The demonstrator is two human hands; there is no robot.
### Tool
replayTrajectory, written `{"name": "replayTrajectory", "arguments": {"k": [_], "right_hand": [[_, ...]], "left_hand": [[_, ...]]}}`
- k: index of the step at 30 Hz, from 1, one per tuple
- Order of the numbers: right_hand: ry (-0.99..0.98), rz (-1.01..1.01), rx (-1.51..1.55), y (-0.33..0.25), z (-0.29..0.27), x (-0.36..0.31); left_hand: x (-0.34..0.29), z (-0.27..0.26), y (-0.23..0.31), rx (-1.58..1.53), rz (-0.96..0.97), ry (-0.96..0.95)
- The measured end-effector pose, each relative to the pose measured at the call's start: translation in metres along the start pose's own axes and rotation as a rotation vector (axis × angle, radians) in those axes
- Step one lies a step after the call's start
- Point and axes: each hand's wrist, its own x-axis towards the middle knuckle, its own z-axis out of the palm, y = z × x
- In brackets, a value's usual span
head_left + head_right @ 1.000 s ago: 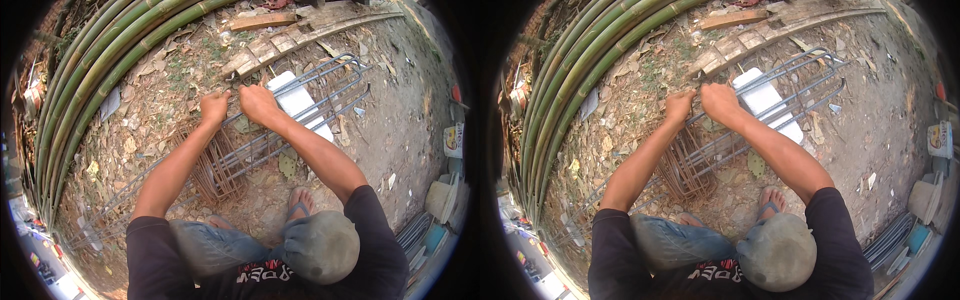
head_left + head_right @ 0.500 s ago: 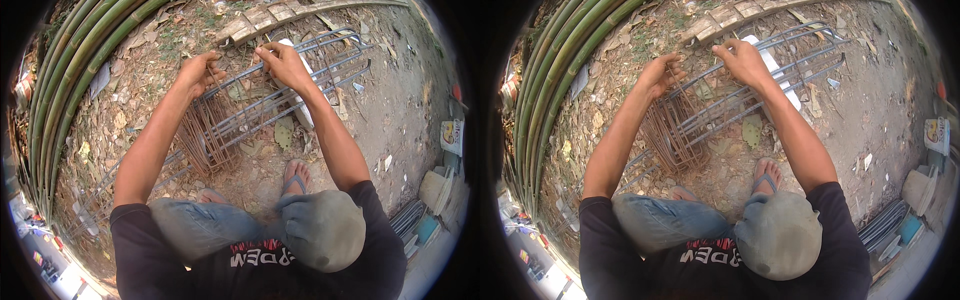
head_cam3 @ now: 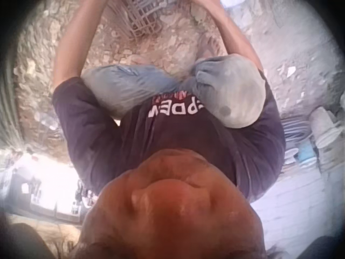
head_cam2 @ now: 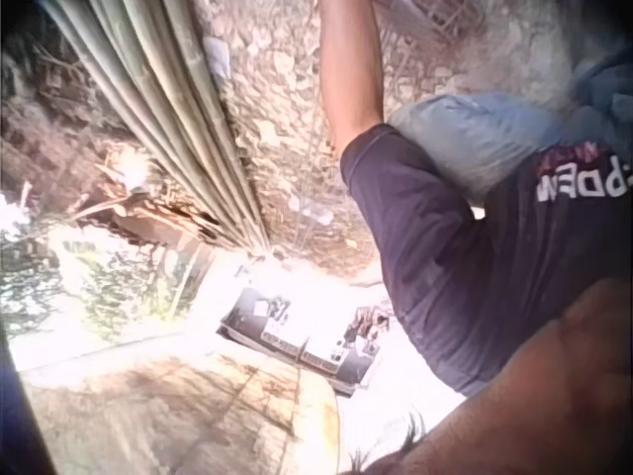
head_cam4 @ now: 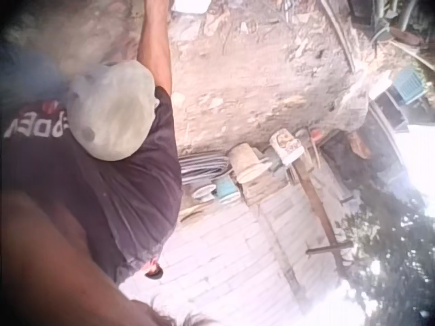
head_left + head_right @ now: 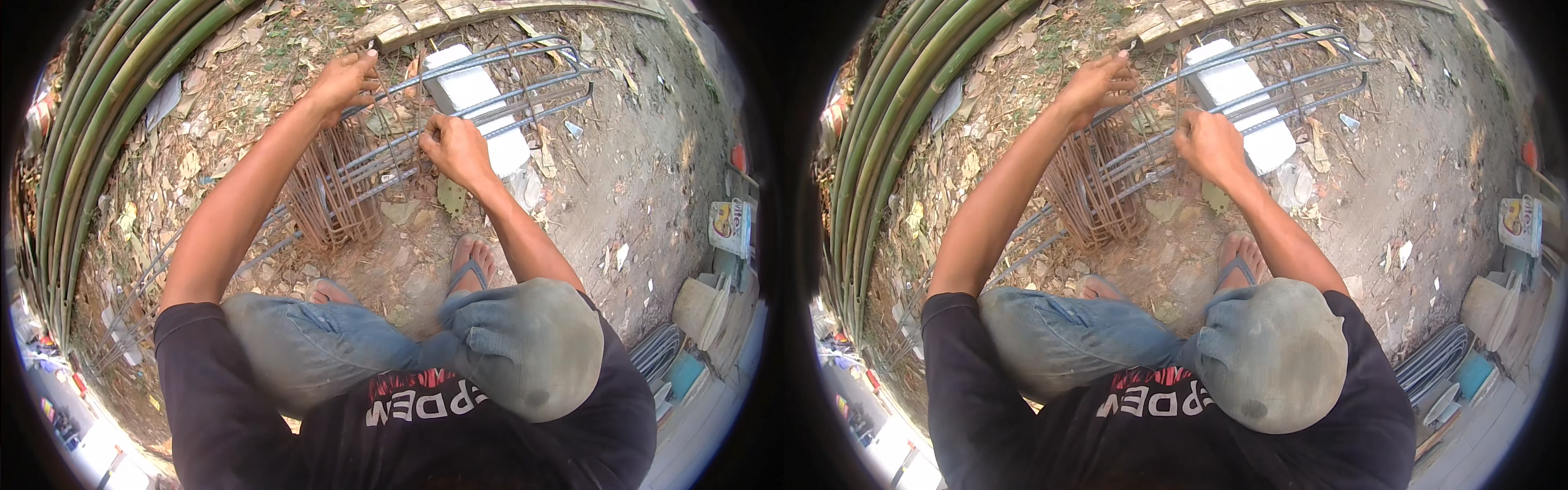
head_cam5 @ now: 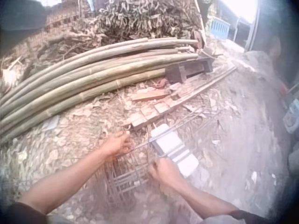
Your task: The person slides metal rings onto long rebar rods and ties them in place with thin wire while sitting on the ground.
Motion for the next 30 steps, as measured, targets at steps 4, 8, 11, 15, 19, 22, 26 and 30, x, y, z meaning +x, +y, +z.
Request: {"name": "replayTrajectory", "arguments": {"k": [4, 8, 11, 15, 19, 22, 26, 30], "right_hand": [[-0.022, 0.083, -0.067, -0.004, -0.012, 0.009], [0.029, -0.024, -0.091, -0.005, -0.001, 0.022], [0.011, -0.008, -0.062, 0.001, -0.004, 0.020], [-0.004, 0.077, 0.004, 0.004, -0.009, 0.012], [-0.002, -0.013, -0.070, -0.005, 0.002, -0.003], [-0.020, -0.049, -0.127, 0.007, 0.002, -0.008], [-0.069, 0.005, -0.034, 0.022, -0.025, -0.021], [0.106, 0.092, 0.069, 0.049, -0.053, -0.009]], "left_hand": [[-0.006, -0.011, -0.011, 0.359, -0.007, -0.114], [-0.006, -0.003, -0.033, 0.885, 0.180, -0.034], [-0.014, 0.006, -0.056, 1.051, 0.145, 0.027], [-0.018, 0.011, -0.065, 1.047, 0.014, -0.017], [-0.011, -0.005, -0.061, 0.867, -0.149, -0.035], [-0.026, -0.032, -0.041, 0.754, -0.332, -0.132], [-0.041, -0.048, -0.022, 1.203, -0.042, 0.037], [-0.032, -0.022, -0.017, 1.423, 0.640, 0.225]]}}
